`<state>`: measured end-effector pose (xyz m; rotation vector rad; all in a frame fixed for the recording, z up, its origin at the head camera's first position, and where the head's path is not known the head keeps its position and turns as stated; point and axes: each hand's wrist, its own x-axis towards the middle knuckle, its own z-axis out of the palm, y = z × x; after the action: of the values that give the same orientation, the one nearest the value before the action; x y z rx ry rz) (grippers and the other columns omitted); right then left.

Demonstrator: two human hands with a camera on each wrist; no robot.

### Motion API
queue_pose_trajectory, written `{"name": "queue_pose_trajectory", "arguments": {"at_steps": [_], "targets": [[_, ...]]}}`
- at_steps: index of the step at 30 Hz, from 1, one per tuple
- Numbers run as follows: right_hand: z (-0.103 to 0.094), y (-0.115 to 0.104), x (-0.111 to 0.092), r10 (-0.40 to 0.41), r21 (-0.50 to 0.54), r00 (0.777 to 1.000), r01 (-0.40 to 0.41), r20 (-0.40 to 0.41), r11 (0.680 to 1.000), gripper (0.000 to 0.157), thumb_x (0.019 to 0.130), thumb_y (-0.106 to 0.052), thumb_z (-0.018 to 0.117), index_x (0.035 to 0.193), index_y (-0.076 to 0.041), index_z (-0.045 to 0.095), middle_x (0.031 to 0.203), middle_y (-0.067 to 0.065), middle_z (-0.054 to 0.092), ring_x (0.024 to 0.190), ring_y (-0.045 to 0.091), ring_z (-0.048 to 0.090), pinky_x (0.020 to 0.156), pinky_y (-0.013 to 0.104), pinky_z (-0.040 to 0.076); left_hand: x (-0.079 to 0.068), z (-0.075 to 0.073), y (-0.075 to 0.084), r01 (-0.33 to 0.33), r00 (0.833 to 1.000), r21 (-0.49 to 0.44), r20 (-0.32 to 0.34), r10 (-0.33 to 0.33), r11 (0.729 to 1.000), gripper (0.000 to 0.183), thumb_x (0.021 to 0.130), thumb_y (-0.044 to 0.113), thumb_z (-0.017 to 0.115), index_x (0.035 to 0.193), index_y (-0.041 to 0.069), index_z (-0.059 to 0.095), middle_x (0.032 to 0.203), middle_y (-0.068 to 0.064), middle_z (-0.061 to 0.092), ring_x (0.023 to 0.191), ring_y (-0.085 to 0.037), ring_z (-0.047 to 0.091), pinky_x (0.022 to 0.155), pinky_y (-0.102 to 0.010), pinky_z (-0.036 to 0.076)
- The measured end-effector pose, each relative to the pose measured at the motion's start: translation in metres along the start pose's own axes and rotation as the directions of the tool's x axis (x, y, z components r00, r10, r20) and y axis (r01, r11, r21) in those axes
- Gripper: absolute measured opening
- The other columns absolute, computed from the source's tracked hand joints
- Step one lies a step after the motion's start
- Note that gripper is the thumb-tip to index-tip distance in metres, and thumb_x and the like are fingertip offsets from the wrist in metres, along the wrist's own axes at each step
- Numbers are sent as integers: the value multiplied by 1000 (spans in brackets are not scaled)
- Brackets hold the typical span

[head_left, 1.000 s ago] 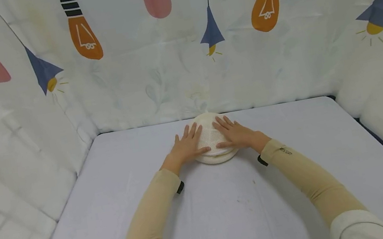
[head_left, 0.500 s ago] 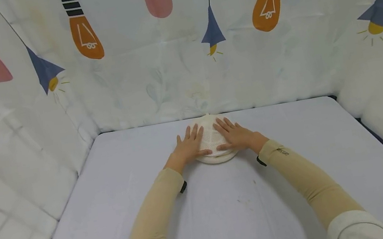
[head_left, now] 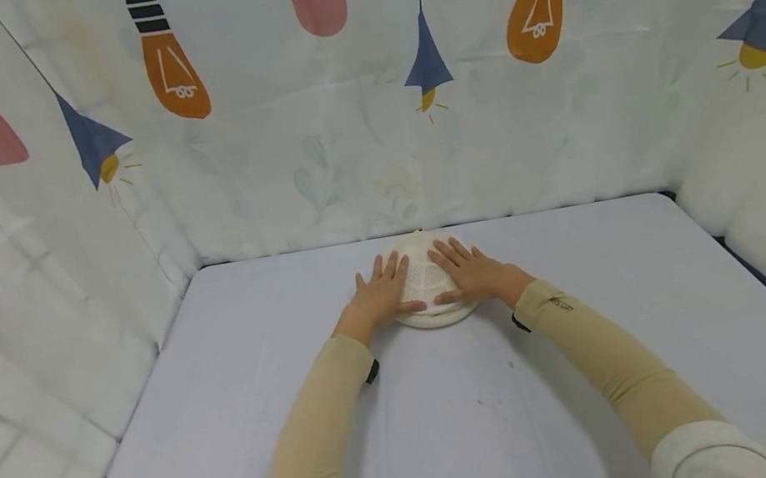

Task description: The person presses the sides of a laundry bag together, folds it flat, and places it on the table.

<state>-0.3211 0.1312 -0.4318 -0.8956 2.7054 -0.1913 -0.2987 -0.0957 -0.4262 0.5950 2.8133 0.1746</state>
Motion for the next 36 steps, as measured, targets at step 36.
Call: {"name": "queue_pose_trajectory", "arguments": {"at_steps": [36], "targets": [[12, 8, 12, 38, 16, 999, -38, 31, 999, 96, 103, -61, 49, 165, -9, -3, 170, 12, -18, 154, 35, -17, 122, 62, 1, 7, 6, -1, 44, 998, -46, 42, -42, 998, 99, 98, 61, 56, 166, 12, 2, 171, -11, -9, 155, -37, -10, 117, -71, 7]]}}
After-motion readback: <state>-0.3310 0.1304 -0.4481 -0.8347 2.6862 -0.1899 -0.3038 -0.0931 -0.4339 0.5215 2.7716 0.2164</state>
